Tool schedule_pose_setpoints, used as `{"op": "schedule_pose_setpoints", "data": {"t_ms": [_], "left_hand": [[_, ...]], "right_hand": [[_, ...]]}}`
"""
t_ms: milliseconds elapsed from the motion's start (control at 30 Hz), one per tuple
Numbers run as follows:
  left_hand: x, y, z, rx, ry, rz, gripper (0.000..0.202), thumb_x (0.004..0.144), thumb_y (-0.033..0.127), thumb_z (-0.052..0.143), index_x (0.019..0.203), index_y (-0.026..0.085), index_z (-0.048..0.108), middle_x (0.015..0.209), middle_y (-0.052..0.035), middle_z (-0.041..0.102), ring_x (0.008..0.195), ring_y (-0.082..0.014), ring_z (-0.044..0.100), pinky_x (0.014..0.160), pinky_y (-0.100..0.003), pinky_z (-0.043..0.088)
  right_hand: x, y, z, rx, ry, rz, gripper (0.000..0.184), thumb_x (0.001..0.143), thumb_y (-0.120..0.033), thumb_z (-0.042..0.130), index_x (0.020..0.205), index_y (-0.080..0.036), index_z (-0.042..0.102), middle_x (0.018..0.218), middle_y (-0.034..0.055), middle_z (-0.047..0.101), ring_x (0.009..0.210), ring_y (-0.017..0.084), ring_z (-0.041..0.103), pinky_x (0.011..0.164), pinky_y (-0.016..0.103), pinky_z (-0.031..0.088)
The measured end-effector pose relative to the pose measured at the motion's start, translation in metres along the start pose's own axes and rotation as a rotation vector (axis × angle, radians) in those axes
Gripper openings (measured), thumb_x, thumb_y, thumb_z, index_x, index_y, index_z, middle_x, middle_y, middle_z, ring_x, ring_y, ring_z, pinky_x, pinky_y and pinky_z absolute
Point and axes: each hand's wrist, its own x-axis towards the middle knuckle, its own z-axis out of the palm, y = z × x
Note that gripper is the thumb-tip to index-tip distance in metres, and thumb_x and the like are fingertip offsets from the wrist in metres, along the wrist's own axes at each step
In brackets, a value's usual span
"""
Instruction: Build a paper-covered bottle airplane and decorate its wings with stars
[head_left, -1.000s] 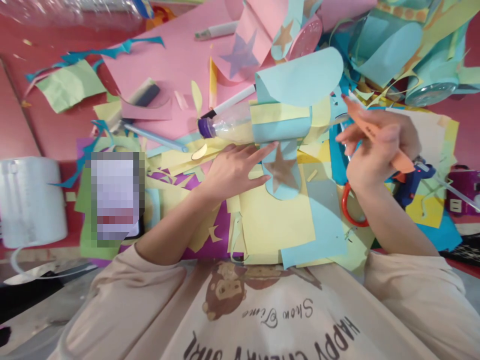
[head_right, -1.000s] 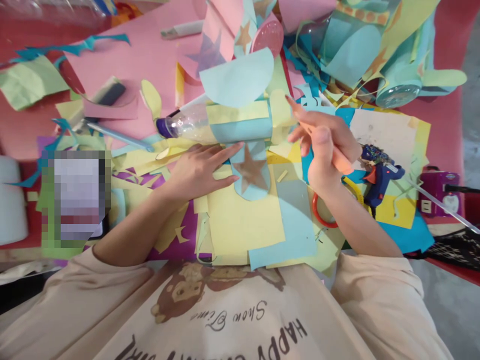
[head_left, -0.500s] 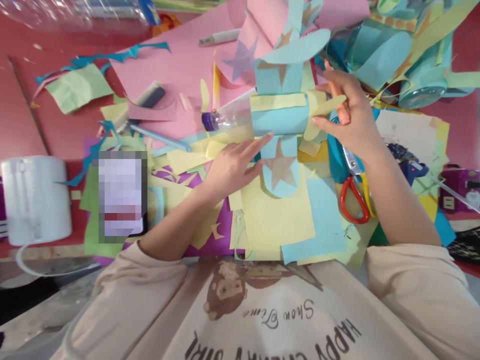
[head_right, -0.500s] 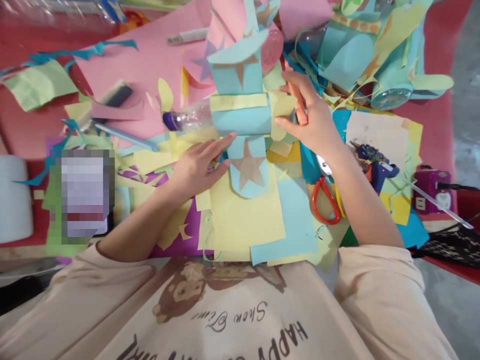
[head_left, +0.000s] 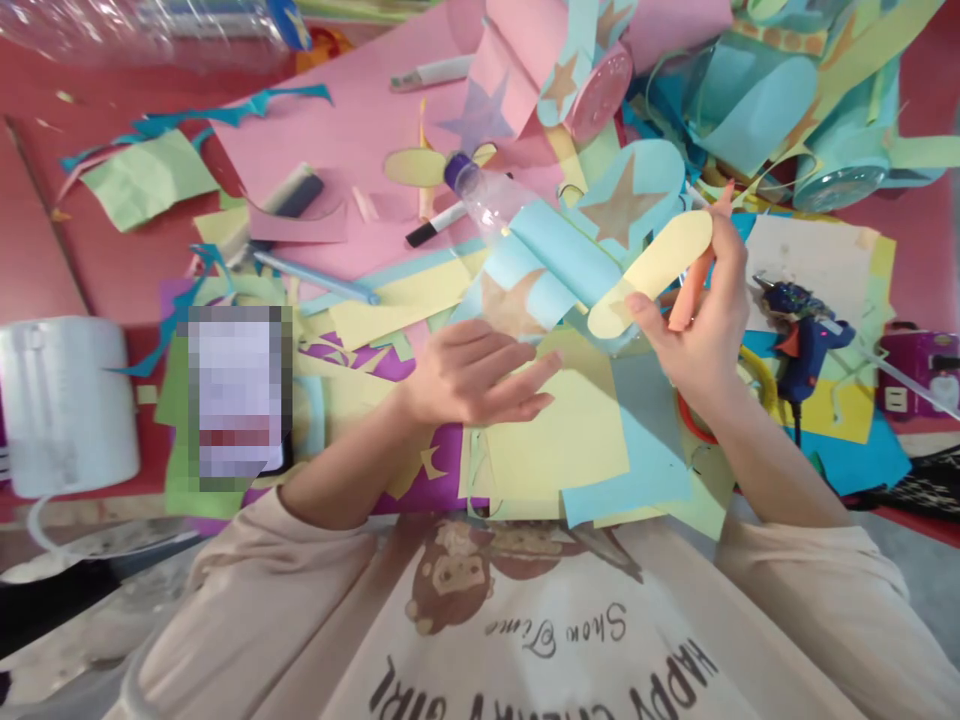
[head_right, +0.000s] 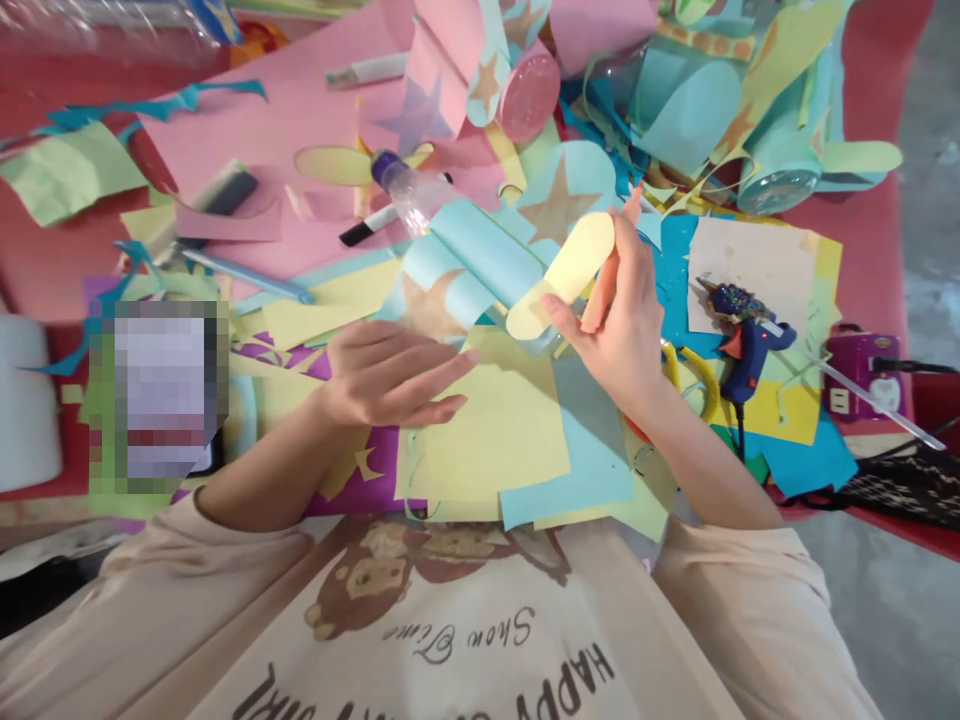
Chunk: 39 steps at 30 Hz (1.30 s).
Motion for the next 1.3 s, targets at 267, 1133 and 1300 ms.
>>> {"op": "schedule_pose_setpoints", "data": {"t_ms": [267,1133,1300], "left_hand": [[0.0,-0.001,0.0,0.207,0.216,-0.244,0.075,0.09,0.073,0.027,0.136,0.02,0.054,0.056,-0.0006,0.061,0.049,-0.0156,0.054,0.05,-0.031,0.042],[0.001,-0.016,0.016,-0.203,0.4,-0.498,0.085,0.074,0.085,0.047,0.143,0.035,0.036,0.113,-0.0088,0.048,0.086,-0.0185,0.057,0.06,-0.029,0.056],[0.0,-0.013,0.018,-0.245,0.389,-0.505,0.086,0.074,0.081,0.053,0.145,0.037,0.031,0.113,-0.0086,0.052,0.088,-0.0205,0.061,0.066,-0.033,0.058]], "right_hand": [[-0.025,-0.024,0.014,0.098,0.028,-0.142,0.065,0.093,-0.036,0.054,0.148,-0.034,0.02,0.138,0.0146,0.051,0.123,0.032,0.058,0.093,0.047,0.057],[-0.005,-0.02,0.015,0.42,0.063,-0.089,0.04,0.092,-0.045,0.056,0.13,-0.034,0.046,0.123,0.0041,0.063,0.116,0.025,0.065,0.08,0.039,0.064],[-0.006,-0.027,0.019,0.489,-0.079,-0.061,0.053,0.086,-0.042,0.065,0.132,-0.036,0.038,0.13,0.007,0.058,0.124,0.026,0.059,0.082,0.043,0.064]]}}
